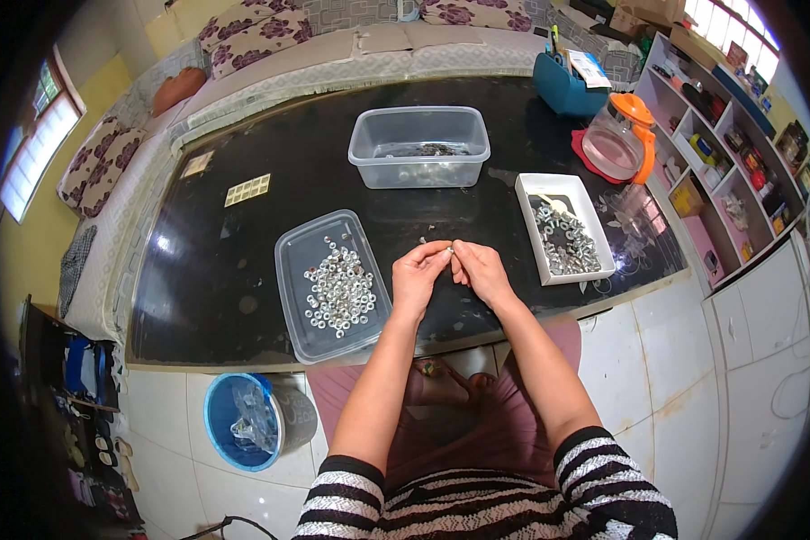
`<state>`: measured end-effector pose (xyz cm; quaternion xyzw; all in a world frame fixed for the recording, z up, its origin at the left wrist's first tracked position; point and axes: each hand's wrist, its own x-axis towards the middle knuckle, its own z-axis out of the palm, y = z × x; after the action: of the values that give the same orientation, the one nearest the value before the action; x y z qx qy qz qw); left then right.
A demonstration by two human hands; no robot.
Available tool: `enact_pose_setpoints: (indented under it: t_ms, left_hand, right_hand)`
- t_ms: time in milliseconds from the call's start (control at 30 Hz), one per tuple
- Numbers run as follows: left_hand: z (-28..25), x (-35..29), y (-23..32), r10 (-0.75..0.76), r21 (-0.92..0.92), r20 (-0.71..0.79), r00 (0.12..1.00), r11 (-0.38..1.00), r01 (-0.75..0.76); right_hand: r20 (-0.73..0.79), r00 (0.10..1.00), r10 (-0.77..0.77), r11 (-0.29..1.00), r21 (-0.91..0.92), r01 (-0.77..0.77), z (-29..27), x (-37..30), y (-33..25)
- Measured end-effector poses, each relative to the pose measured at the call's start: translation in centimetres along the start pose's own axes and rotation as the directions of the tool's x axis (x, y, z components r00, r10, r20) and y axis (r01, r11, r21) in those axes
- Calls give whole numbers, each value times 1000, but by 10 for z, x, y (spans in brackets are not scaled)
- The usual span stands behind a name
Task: The person assembles hardware components by hand, picking up small metal washers and nuts from plastic containers on a table and threading them together.
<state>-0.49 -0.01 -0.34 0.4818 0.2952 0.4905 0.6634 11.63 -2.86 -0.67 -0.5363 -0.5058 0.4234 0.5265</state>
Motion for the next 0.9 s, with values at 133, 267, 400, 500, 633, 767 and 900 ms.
enact_pose_setpoints:
  t_ms: [133, 267, 400, 500, 633, 767, 900]
  left_hand:
    - [-1, 1, -2, 16, -10, -11, 1000, 1000, -16]
    - [0, 2, -4, 22, -31, -5, 1000, 999, -22]
    - [2, -1, -1, 10, -26, 18, 1000, 1000, -10]
    - [1, 0, -2, 18, -24, 19, 1000, 1000, -18]
    - [0, 1, -4, 29, -21, -17, 999, 999, -29]
    - [0, 1, -5, 35, -18, 4, 999, 999, -35]
    - [0, 1, -5, 39, -30, 23, 999, 999, -39]
  right_hand:
    - [-1, 1000, 16, 1000, -7, -16, 2, -1, -4]
    - [-93, 994, -53, 997, -59, 47, 4, 0, -6]
    - [-52, 999, 10, 1000, -22, -11, 1, -1, -6]
    - [-62, 998, -4, 1000, 3, 4, 2, -2, -7]
    - [-57, 996, -74, 997, 3, 75, 3, -2, -5]
    - [-2, 999, -34, 999, -8, 34, 0, -1, -3]
    - [-50, 997, -61, 998, -31, 60, 4, -1, -6]
